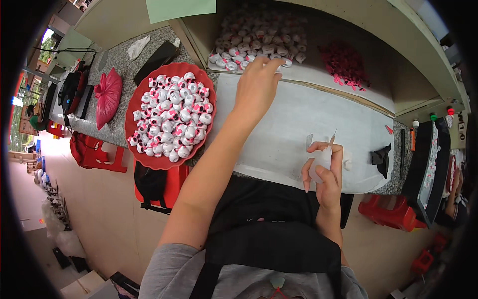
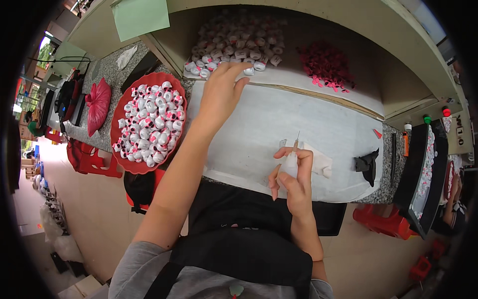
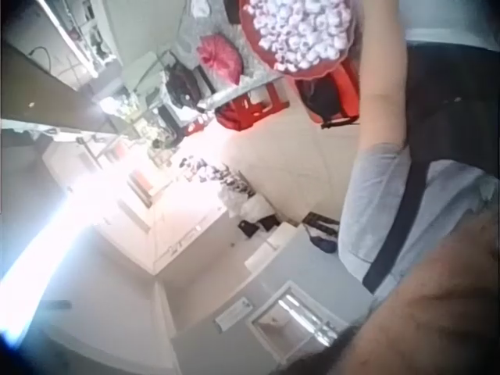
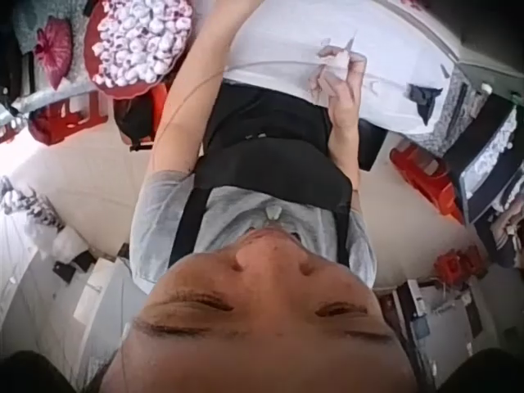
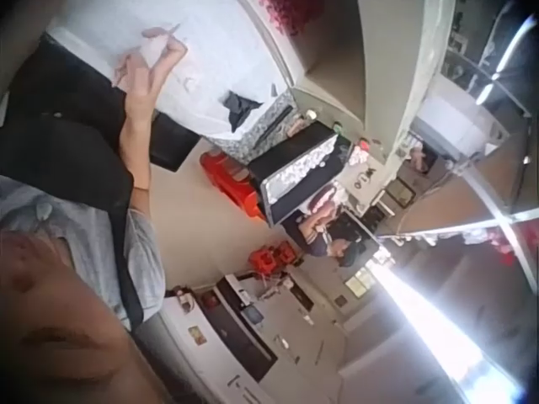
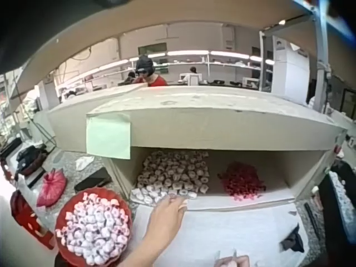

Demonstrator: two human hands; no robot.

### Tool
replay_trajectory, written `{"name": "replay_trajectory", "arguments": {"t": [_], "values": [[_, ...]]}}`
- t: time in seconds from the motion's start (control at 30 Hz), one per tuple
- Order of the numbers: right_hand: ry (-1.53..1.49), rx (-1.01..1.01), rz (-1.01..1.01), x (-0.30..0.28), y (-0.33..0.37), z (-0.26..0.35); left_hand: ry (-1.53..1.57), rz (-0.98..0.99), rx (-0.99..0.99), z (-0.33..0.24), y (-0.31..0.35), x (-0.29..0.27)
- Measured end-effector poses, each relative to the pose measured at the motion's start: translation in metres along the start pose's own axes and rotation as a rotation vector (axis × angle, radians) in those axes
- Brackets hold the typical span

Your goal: Apply glue to white plastic toy heads and attach small red bow accessories.

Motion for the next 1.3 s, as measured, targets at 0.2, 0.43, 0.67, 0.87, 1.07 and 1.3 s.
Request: {"name": "replay_trajectory", "arguments": {"t": [0.2,0.43,0.67,0.87,1.07,1.3], "values": [[0.063,0.005,-0.056,-0.018,0.012,0.008,-0.248,0.041,-0.003,0.023,-0.017,0.044],[0.103,-0.076,-0.146,-0.029,0.011,0.020,0.310,0.037,-0.114,0.010,-0.004,0.012],[0.190,-0.165,-0.280,-0.038,0.018,0.029,1.680,0.375,-0.822,-0.019,0.082,0.027],[-0.023,-0.372,-0.361,-0.028,0.020,0.048,1.667,0.269,-0.712,-0.036,0.118,0.025],[0.207,-0.578,-0.289,-0.001,0.025,0.064,1.679,0.230,-0.581,-0.041,0.124,0.013],[0.512,-0.719,-0.148,0.024,0.036,0.063,1.602,0.173,-0.575,-0.045,0.125,0.004]]}}
Point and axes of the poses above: each hand's wrist, its own y-axis away from the middle knuckle, its own x-axis out of the palm, z = x × y, the point moved 6 cm from there along -y, towards the middle knuckle, and after that the axes turned 2 degrees about z, right-handed, at the moved point
